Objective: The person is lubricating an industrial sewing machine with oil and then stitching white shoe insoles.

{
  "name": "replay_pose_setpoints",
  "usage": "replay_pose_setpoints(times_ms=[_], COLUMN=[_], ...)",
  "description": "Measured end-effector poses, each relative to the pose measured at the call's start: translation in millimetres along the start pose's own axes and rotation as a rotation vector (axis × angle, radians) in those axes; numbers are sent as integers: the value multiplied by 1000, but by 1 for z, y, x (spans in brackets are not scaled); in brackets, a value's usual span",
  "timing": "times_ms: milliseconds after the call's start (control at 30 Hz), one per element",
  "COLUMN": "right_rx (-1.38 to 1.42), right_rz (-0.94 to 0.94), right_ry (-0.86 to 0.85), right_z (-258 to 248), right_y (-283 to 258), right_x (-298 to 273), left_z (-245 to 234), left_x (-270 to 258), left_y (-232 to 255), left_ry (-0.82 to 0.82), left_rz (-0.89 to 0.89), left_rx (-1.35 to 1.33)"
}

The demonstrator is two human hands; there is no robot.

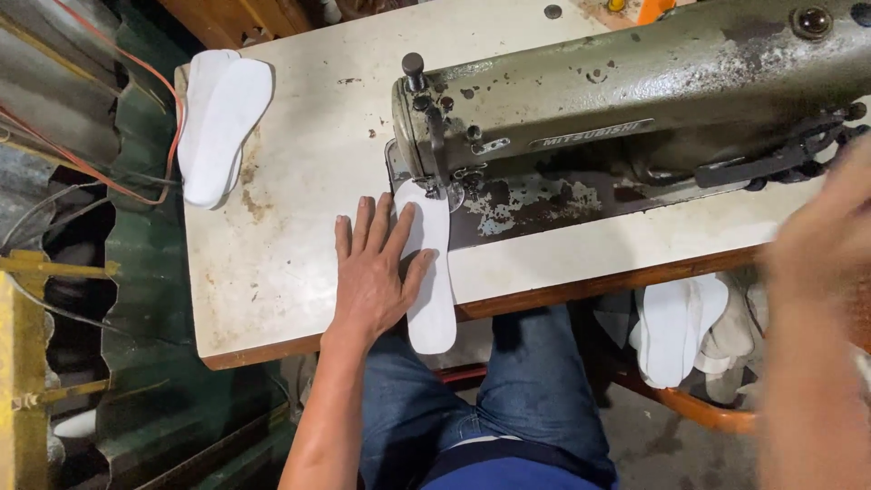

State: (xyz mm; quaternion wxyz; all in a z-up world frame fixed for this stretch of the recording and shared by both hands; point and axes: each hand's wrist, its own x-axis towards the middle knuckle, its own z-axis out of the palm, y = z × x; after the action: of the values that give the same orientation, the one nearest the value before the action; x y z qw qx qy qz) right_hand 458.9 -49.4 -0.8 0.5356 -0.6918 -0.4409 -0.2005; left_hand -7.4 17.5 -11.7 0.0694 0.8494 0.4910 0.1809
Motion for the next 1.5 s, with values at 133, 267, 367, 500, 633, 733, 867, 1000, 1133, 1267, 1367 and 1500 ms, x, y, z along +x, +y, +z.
replay_pose_setpoints(times_ms=[133, 267, 367, 500, 633, 733, 867, 1000, 1133, 1267, 1367, 1500], right_rx=[405, 290, 333, 322, 308, 292, 283, 297, 311, 300, 305, 297], right_rz=[-290, -641, -597, -586, -598, -594, -584, -555, -543, -556, -543, -517], right_ry=[-561, -750, -848, -864, -852, -844, -832, -834, -838, -808, -793, -796], right_z=[11, 36, 40, 42, 42, 43, 42, 39, 39, 39, 40, 40], right_y=[-142, -192, -205, -206, -207, -207, -207, -206, -205, -204, -206, -208], right_x=[-86, -140, -148, -148, -150, -150, -149, -148, -147, -148, -149, -148], left_z=[-1, -11, -16, -16, -14, -11, -7, -9, -9, -11, -12, -12], left_x=[6, 20, 24, 23, 19, 18, 16, 16, 16, 18, 19, 18], left_y=[-7, -11, -13, -14, -15, -18, -21, -20, -20, -16, -15, -13], left_ry=[12, -150, -168, -125, -76, -56, -2, 3, -1, 8, 24, 19], left_rz=[37, -55, -95, -106, -78, -69, -43, -50, -53, -57, -64, -74], left_rx=[32, -2, -50, -102, -95, -105, -127, -152, -151, -139, -141, -140])
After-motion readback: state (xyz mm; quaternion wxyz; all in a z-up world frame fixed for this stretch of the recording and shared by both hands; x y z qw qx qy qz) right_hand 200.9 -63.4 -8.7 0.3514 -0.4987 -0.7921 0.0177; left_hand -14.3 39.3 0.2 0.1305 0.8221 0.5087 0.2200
